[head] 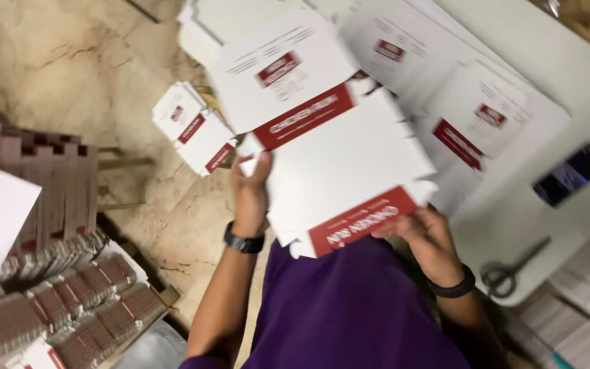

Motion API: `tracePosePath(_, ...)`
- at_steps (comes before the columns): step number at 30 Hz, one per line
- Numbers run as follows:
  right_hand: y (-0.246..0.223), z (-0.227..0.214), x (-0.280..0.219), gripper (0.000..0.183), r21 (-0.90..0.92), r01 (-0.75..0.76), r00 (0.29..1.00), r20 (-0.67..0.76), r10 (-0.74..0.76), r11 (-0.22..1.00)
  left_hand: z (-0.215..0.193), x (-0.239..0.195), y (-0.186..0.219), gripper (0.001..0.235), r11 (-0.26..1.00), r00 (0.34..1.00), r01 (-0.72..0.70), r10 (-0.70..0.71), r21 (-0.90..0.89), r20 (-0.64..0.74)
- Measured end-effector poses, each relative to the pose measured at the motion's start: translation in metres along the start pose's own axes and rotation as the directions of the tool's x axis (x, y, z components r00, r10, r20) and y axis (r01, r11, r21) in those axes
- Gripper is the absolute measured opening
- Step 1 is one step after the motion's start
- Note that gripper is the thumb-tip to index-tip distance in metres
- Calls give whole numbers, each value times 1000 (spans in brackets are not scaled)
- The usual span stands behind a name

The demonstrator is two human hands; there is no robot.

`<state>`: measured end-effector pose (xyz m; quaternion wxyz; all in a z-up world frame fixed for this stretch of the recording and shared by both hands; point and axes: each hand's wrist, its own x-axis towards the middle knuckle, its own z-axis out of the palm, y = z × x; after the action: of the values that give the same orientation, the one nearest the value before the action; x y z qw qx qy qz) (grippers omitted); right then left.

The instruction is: Removing die-cut waste from printed cardboard box templates and stacking the prepared blanks on a table.

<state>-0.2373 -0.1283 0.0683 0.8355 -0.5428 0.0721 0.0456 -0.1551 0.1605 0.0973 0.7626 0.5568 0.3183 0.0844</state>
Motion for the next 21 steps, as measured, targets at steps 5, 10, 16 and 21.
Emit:
tracePosePath(5, -13, 60, 21, 46, -501, -255, 912, 160, 378, 827, -135, 48, 28, 29, 960, 938, -200, 246, 197, -245)
tracePosePath(10, 22, 105, 26, 47, -566, -538, 822, -186, 538, 625, -288, 143, -32, 28, 647, 881, -114, 416, 754, -224)
tracePosePath(16, 97, 186, 23, 44, -323, -701, 688, -543, 482, 636, -398, 314, -99, 33, 736, 948, -104, 277, 669, -158)
tracePosePath(21, 235, 62, -86, 42, -611, -708, 698, -531, 480, 354, -414, 440, -123, 29, 900, 980, 34, 56, 434, -193)
